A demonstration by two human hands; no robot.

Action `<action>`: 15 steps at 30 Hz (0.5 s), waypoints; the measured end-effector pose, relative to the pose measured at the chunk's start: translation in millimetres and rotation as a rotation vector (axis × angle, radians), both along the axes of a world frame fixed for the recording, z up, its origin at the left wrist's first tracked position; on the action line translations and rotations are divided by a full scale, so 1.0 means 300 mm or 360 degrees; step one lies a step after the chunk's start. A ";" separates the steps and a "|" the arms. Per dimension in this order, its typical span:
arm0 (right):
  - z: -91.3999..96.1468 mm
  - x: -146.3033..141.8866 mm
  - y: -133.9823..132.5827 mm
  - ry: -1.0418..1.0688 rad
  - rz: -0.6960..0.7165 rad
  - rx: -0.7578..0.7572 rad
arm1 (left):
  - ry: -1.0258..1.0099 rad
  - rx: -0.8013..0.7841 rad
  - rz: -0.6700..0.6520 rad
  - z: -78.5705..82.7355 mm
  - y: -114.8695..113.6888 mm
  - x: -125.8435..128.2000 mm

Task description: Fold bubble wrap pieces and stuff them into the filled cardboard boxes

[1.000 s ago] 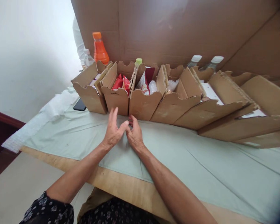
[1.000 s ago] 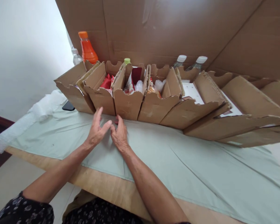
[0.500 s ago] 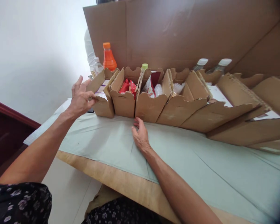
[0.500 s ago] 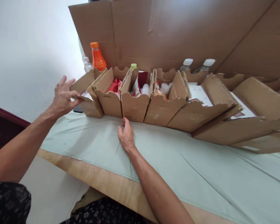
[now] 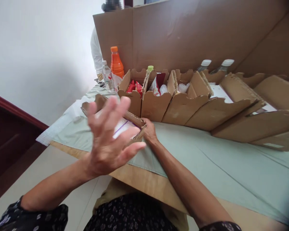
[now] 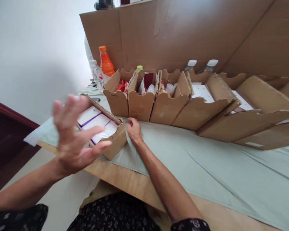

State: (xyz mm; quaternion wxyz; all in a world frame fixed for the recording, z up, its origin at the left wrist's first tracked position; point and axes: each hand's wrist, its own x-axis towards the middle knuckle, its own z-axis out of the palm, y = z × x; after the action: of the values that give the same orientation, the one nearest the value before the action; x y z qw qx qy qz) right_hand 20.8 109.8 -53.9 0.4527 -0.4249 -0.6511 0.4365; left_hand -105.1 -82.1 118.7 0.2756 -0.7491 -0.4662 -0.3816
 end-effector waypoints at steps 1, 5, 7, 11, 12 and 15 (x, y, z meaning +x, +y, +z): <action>0.013 0.023 -0.011 0.0000 0.0018 -0.0013 | -0.0158 0.0097 0.0016 -0.003 -0.010 -0.035; 0.061 0.135 -0.150 -0.0011 0.0066 -0.0048 | -0.1317 0.0102 0.0248 -0.087 0.032 -0.289; 0.081 0.167 -0.259 -0.0002 0.0087 -0.0062 | -0.2082 -0.0198 0.0228 -0.165 0.095 -0.404; 0.114 0.140 -0.426 0.0093 0.0187 -0.0097 | -0.2595 -0.0698 -0.0049 -0.309 0.190 -0.447; 0.117 0.127 -0.442 0.0106 0.0198 -0.0099 | -0.2675 -0.0726 -0.0147 -0.331 0.194 -0.422; 0.100 0.130 -0.416 0.0070 0.0034 -0.0034 | -0.2750 -0.0536 -0.0246 -0.365 0.166 -0.306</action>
State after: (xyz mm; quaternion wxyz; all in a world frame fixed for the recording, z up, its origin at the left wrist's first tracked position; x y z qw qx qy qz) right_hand 59.8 -14.9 -23.9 0.4577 -0.4129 -0.6409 0.4575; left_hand -196.9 -32.4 9.1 -0.3137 -0.2588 -0.5096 -0.7582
